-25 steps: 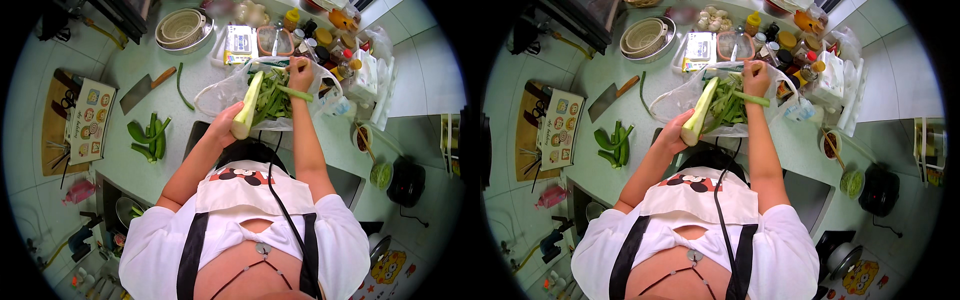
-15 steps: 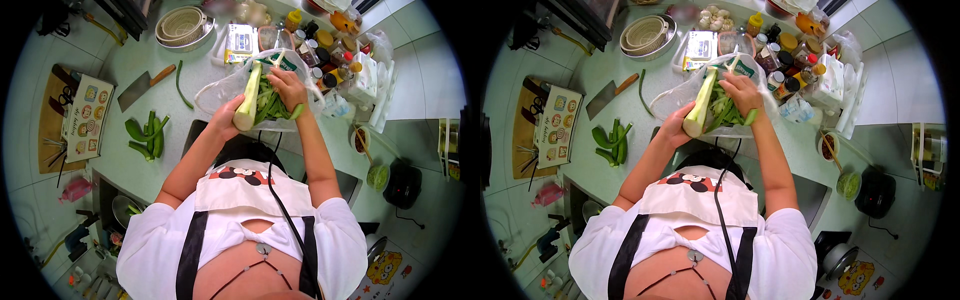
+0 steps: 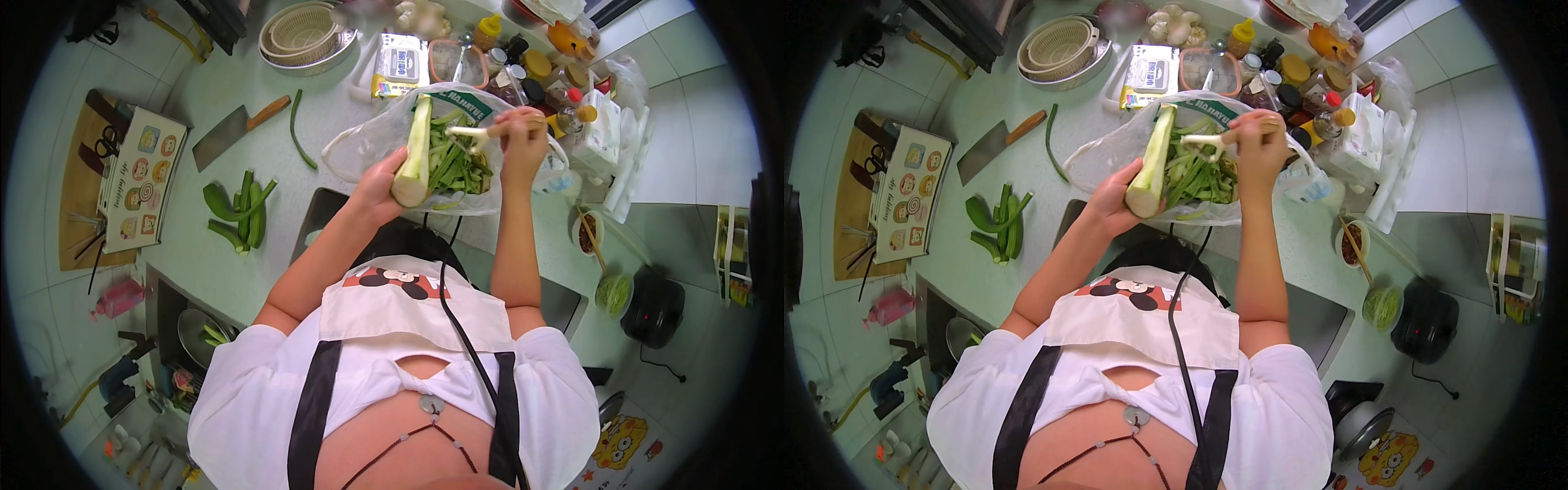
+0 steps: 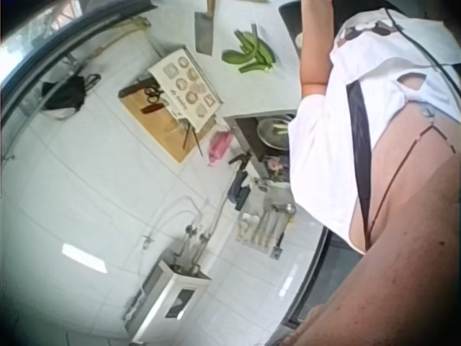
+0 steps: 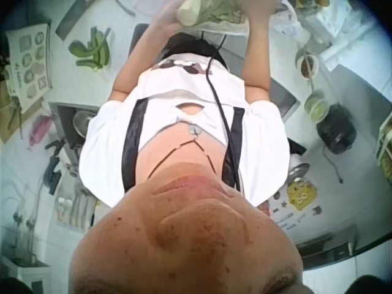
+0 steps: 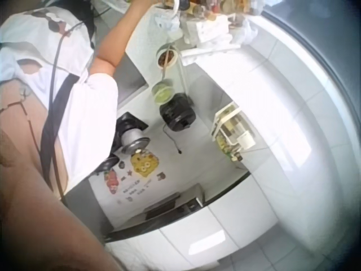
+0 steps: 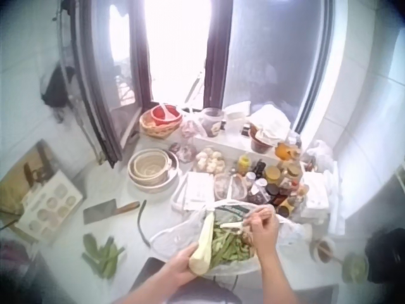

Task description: The person peels cucumbers using a vegetable peeler, placing the skins into a plastic bag and the peeled cucumbers into a metal bowl in the sink.

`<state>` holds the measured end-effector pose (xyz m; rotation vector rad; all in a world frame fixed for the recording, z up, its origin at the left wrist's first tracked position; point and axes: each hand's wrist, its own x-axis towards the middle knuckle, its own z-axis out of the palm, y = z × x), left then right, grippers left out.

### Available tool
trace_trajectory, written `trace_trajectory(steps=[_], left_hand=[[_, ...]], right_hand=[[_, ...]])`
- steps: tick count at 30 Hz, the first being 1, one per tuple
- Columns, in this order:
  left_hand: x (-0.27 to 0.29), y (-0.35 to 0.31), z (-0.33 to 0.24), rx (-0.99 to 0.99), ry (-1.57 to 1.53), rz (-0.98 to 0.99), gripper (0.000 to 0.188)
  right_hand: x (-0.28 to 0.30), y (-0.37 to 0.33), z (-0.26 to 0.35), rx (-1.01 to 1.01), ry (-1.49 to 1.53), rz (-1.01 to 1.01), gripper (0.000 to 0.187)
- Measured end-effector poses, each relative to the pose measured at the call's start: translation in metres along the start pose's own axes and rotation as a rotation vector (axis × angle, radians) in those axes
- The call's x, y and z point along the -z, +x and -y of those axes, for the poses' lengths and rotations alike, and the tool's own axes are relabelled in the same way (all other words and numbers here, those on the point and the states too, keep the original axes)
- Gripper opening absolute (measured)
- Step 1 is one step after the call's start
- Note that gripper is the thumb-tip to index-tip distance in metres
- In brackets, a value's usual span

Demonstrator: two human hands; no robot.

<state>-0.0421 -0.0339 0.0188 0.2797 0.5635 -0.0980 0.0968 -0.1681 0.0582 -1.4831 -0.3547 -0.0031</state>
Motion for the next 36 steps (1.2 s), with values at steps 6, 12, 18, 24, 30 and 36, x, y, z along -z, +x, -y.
trace_trajectory(steps=[6,12,18,24,30,36], left_hand=[[0.001,0.011,0.007,-0.034,0.037,0.016,0.034],[-0.010,0.002,0.011,-0.074,0.111,0.110,0.037],[-0.012,-0.009,0.009,-0.073,0.202,0.056,0.037],[0.007,-0.023,0.009,-0.053,0.267,0.057,0.036],[0.027,-0.023,0.000,0.015,0.393,0.107,0.044],[0.026,-0.037,-0.011,-0.001,0.642,0.172,0.055]], right_hand=[[-0.013,-0.022,0.017,-0.162,0.189,0.047,0.016],[-0.029,-0.031,0.022,-0.172,0.198,0.117,0.018],[-0.027,-0.021,-0.007,-0.147,0.202,0.055,0.018],[-0.009,-0.002,-0.030,0.061,0.186,-0.202,0.017],[-0.009,-0.002,-0.019,0.042,0.106,-0.162,0.018],[-0.013,-0.006,-0.011,-0.018,0.218,-0.152,0.016]])
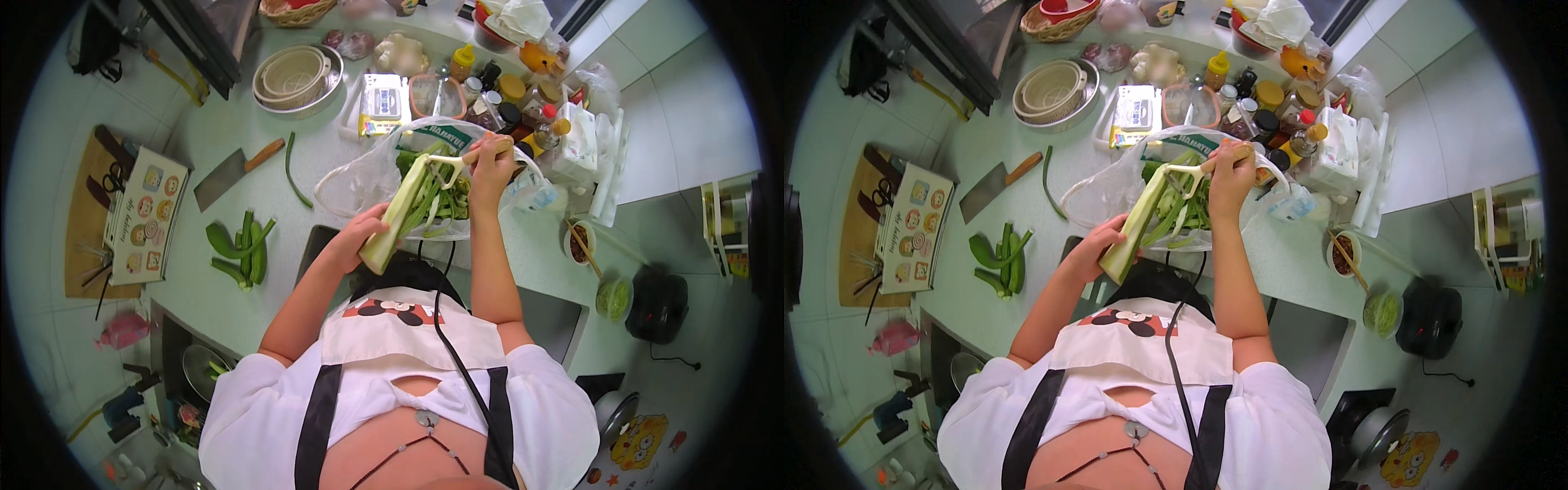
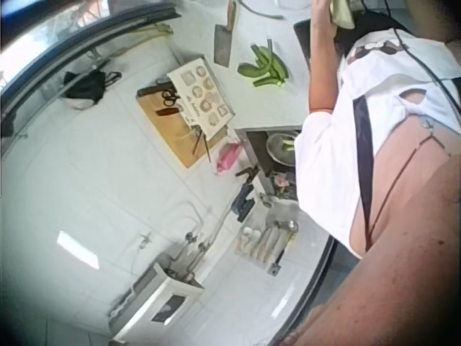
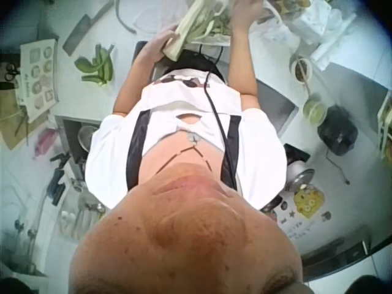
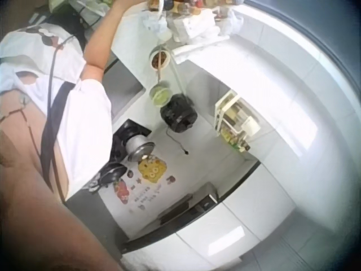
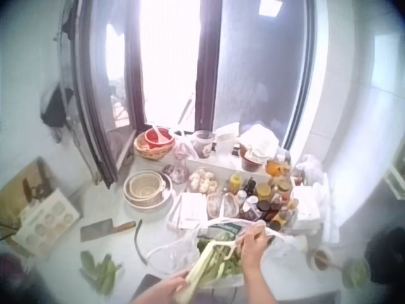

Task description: The person peels cucumbers using a vegetable peeler, placing the skins into a plastic bag and the peeled cucumbers into a metal bowl in the sink.

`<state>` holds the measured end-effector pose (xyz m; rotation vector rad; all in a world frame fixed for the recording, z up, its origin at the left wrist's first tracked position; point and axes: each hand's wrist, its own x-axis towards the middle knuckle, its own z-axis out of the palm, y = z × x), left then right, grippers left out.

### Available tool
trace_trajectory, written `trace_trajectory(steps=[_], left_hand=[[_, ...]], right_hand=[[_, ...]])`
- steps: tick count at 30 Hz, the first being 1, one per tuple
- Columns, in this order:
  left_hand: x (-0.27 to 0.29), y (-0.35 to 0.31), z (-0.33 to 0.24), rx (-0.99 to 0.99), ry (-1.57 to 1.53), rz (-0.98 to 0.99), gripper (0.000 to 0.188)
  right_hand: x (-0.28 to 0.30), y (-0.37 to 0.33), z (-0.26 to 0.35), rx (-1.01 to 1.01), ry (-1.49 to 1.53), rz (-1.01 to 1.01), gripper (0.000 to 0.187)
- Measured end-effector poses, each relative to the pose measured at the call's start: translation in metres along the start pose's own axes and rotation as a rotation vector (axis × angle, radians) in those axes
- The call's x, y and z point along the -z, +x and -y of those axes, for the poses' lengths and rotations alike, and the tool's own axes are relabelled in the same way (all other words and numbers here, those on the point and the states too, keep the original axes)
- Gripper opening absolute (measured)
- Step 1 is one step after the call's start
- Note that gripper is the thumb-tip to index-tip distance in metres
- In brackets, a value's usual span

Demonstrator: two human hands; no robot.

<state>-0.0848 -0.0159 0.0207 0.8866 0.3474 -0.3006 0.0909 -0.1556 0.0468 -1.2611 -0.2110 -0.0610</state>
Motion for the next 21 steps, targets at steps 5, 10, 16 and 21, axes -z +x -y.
trace_trajectory(steps=[5,10,16,21], left_hand=[[0.004,-0.006,0.001,0.021,0.071,0.004,0.060],[0.009,-0.013,0.007,0.018,0.220,-0.042,0.052],[0.024,-0.022,0.015,0.005,0.243,-0.029,0.050],[0.037,-0.032,0.018,0.050,0.077,-0.037,0.035]], right_hand=[[-0.007,-0.011,-0.007,0.041,0.041,0.021,0.014],[-0.018,-0.027,-0.014,0.091,-0.108,0.046,0.014],[-0.010,-0.019,-0.035,0.099,-0.214,-0.062,0.018],[0.006,0.003,-0.048,0.139,-0.327,-0.167,0.021]])
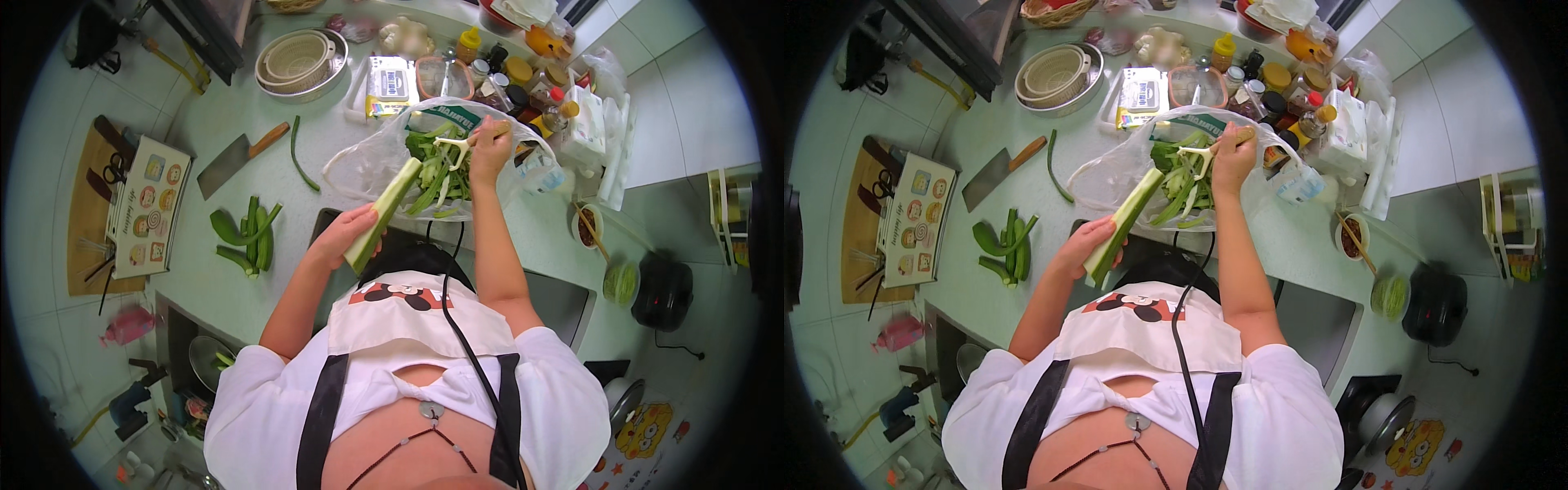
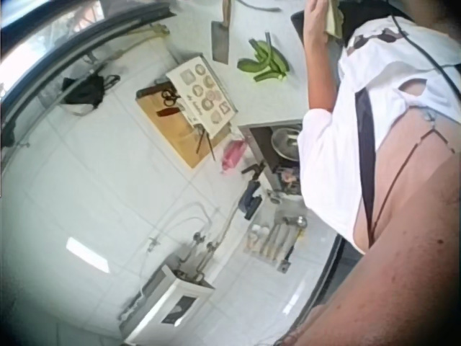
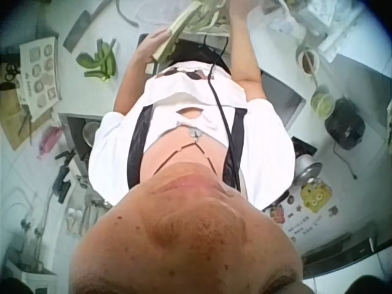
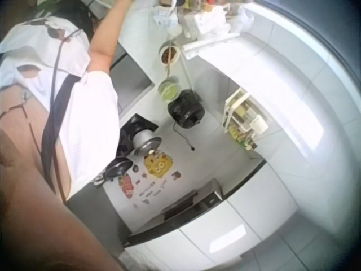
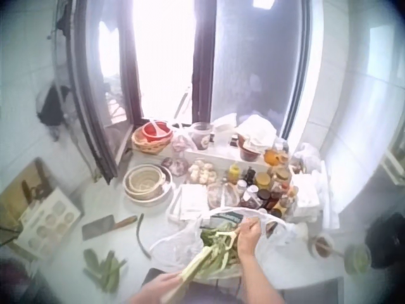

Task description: The person peels cucumbers using a vegetable peeler, placing the skins into a plastic bag and the peeled cucumbers into a metal bowl in the sink.

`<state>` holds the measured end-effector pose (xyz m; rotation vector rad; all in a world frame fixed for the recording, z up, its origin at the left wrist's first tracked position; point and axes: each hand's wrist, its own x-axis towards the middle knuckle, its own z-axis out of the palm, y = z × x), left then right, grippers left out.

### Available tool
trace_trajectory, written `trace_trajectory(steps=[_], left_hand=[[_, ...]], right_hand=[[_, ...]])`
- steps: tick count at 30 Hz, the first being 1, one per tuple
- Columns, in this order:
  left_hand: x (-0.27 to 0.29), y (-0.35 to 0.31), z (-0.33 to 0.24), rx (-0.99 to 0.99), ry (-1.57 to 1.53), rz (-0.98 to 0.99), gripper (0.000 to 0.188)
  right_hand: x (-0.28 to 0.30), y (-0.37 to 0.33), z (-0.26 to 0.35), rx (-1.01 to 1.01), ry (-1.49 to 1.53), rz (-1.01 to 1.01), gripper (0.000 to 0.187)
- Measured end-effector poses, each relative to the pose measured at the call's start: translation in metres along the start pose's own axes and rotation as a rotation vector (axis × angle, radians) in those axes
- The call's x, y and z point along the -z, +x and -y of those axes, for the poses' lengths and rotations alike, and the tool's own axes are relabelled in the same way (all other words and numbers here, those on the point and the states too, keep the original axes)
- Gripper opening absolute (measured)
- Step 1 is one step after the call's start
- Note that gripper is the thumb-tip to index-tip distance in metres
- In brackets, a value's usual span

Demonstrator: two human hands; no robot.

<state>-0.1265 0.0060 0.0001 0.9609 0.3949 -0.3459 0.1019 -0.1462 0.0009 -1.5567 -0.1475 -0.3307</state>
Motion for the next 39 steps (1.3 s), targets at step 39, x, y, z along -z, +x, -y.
trace_trajectory(steps=[39], left_hand=[[-0.060,0.077,-0.032,-0.236,-0.473,-0.136,0.033]], right_hand=[[-0.017,-0.042,0.075,-0.279,0.350,0.482,0.017]])
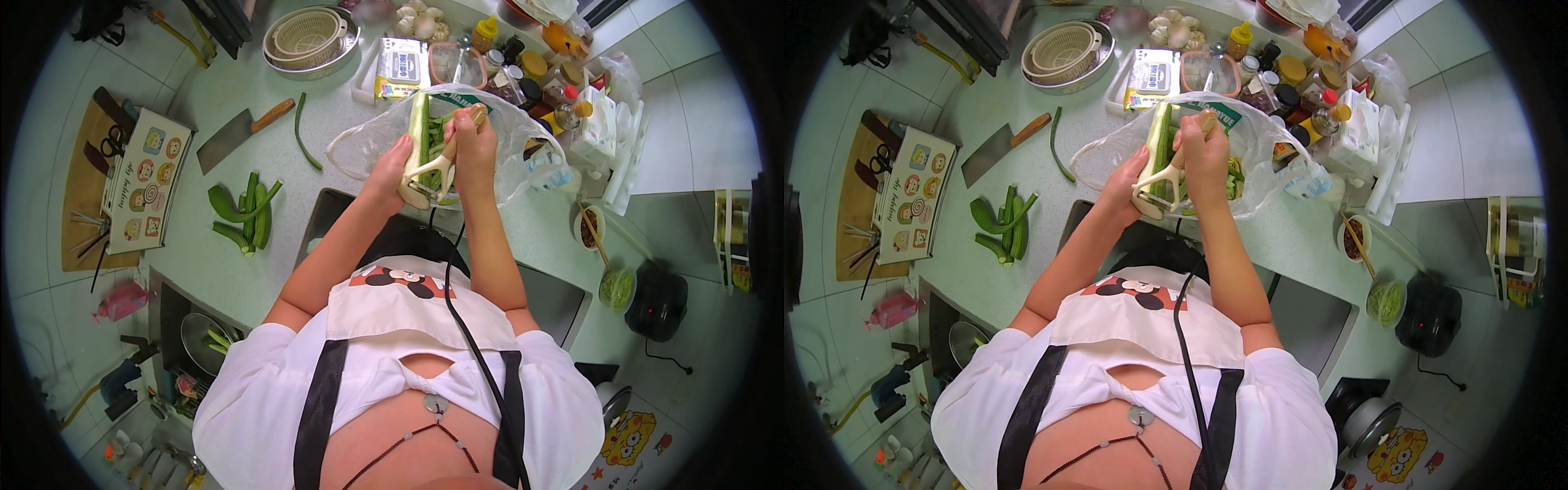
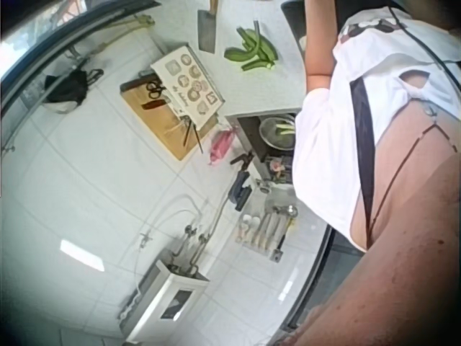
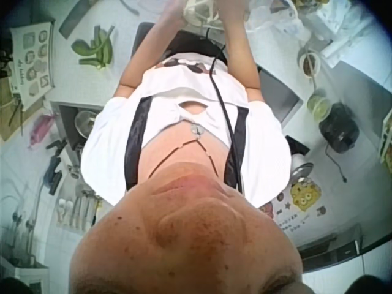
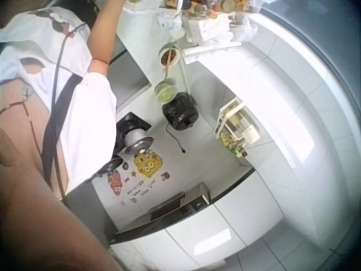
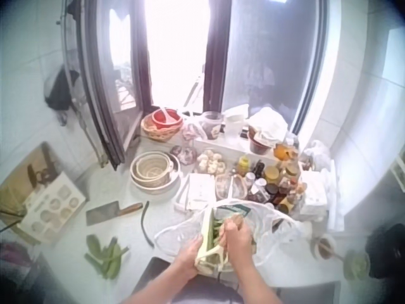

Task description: The person peels cucumbers using a vegetable peeler, placing the skins into a plastic bag and the peeled cucumbers into a metal bowl in the sink.

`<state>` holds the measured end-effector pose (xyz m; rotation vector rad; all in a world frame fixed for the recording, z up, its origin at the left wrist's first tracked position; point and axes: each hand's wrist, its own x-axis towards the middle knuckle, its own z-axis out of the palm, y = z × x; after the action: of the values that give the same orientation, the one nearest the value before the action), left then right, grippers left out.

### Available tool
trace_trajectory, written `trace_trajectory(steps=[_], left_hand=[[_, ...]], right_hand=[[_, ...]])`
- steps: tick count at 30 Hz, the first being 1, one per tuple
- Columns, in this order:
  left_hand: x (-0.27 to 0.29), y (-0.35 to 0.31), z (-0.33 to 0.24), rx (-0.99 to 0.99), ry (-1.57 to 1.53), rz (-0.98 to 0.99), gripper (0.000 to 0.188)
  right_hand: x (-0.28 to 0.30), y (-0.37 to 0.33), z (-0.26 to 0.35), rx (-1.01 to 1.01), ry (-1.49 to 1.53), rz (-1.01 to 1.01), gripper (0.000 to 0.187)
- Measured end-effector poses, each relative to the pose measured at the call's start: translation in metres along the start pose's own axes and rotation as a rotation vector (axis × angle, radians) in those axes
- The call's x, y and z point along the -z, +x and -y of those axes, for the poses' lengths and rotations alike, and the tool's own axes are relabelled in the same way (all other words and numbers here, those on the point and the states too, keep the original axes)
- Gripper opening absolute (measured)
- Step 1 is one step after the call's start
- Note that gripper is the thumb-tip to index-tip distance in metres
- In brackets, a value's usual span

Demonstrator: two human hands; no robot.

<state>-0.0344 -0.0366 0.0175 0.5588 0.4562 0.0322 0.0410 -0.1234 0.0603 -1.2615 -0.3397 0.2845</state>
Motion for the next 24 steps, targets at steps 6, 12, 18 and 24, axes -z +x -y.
trace_trajectory(steps=[6,12,18,24], left_hand=[[0.011,0.001,0.001,0.074,0.018,0.033,0.036],[0.008,-0.001,-0.006,0.085,0.005,0.029,0.036],[0.007,-0.005,-0.011,0.092,0.020,0.073,0.035],[0.014,-0.001,-0.006,0.093,-0.035,0.091,0.034]], right_hand=[[0.001,0.008,-0.015,-0.020,0.018,-0.029,0.020],[0.002,0.012,-0.028,-0.066,0.103,-0.088,0.019],[0.000,0.015,-0.028,-0.059,0.112,-0.081,0.019],[-0.006,0.010,-0.016,0.010,0.029,-0.062,0.019]])
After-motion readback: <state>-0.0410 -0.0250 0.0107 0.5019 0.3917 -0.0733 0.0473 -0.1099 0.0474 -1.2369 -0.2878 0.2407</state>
